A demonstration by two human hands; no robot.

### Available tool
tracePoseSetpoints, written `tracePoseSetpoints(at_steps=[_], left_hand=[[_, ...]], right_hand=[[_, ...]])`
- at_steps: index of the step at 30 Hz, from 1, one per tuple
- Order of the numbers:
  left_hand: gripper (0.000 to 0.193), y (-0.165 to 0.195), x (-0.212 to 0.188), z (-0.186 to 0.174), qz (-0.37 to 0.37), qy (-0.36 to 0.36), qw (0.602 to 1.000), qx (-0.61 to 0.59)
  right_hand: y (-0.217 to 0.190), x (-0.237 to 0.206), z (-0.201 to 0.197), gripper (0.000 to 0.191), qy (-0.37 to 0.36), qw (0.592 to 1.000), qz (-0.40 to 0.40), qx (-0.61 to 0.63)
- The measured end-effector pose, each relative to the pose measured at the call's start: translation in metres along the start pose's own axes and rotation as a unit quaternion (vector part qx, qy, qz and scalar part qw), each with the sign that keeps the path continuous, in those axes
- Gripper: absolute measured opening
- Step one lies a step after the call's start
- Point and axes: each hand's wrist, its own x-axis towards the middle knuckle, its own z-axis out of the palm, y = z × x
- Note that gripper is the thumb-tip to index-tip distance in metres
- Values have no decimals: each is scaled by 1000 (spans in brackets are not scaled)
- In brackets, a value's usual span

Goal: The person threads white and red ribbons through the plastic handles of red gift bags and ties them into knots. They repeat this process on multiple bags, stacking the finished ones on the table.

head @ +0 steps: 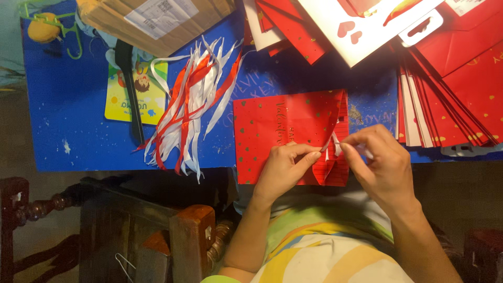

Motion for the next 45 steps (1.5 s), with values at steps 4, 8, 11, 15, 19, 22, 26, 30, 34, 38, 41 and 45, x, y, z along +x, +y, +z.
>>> tracePoseSetpoints(at_steps=[4,8,11,15,19,22,26,30,34,38,41,45], left_hand=[[21,3,0,1,-8,6,999,-51],[23,4,2,3,-3,13,997,-75],[23,3,1,4,-31,10,997,-67],[23,-1,2,5,-10,8,998,-62],[25,-5,3,5,-21,2,999,-41],[25,-6,3,5,-13,3,999,-45],[25,-7,3,4,9,1,998,-62],[24,-6,3,4,16,-4,997,-78],[25,-4,2,3,22,2,997,-80],[23,-1,2,2,24,6,997,-78],[22,0,2,1,-18,4,1000,-3],[20,-1,3,1,21,-2,999,-34]], right_hand=[[1,0,7,8,-31,994,-101,-21],[13,2,14,7,-37,994,-100,-26],[23,2,18,7,-52,997,-57,19],[35,7,19,6,-80,990,39,106],[39,9,18,6,-81,992,1,95],[36,6,21,8,-60,997,7,55],[33,5,22,8,-52,997,-1,62],[35,7,20,8,-66,997,-9,48],[39,7,17,6,-96,993,-13,69],[41,6,17,6,-100,992,-24,77],[41,5,19,6,-83,994,-22,67],[40,4,23,6,-63,995,-23,77]])
